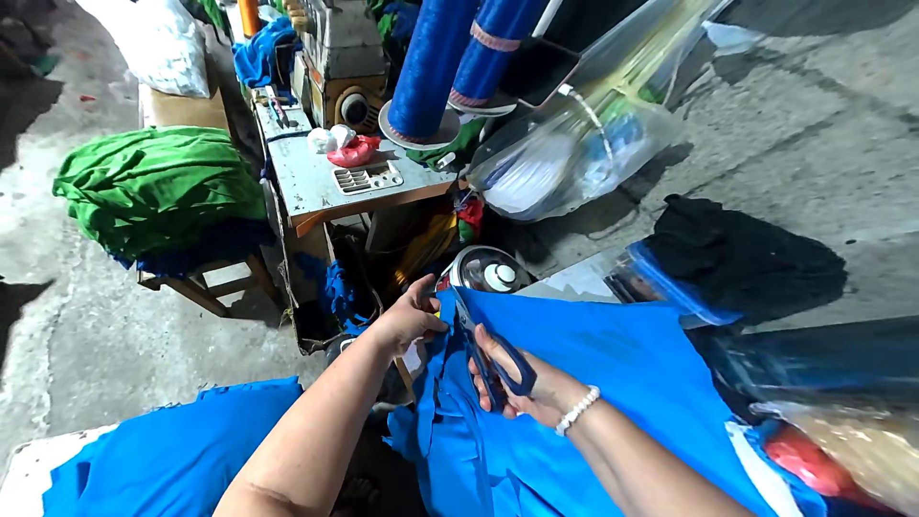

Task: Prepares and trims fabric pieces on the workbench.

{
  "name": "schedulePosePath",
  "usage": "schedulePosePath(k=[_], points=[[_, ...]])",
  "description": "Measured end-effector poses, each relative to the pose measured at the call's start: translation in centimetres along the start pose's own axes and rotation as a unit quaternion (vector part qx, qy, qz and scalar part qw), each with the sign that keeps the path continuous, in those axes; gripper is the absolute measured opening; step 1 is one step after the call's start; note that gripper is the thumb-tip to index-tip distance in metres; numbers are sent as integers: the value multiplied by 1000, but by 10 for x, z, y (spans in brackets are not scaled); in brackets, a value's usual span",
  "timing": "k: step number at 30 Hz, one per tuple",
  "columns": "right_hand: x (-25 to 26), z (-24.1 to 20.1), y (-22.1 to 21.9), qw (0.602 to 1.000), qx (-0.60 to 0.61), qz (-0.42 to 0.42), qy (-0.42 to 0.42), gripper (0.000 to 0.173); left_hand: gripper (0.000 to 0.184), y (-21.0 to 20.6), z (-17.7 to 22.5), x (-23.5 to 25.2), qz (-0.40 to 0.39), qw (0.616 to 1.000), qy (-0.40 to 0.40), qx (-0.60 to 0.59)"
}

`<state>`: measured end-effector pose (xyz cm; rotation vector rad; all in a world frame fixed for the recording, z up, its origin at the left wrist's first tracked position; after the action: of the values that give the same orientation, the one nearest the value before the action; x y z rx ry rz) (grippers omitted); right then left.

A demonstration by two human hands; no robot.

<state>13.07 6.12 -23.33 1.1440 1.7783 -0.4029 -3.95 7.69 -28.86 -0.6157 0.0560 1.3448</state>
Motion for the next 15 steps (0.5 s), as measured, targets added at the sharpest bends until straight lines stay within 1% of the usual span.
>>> schedulePosePath(k=[3,9,15], points=[[2,-8,5,1000,-20,-16,3,53,92,-1,0,-2,-1,1000,-8,0],[4,-5,-1,995,58,51,56,47,91,-1,0,-3,9,1000,-5,3],[4,-3,-1,991,75,83,67,44,87,-3,-1,-3,10,1000,-8,1]])
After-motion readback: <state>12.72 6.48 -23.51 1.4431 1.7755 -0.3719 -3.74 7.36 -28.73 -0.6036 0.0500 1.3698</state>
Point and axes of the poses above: each hand's wrist, its own x-axis towards the middle knuckle, its own y-axis out of the back of the hand, z = x × y, the point moved 3 cm from there along x, towards the middle knuckle, and after that the axes turned 1 degree about z, right-handed, at the moved point
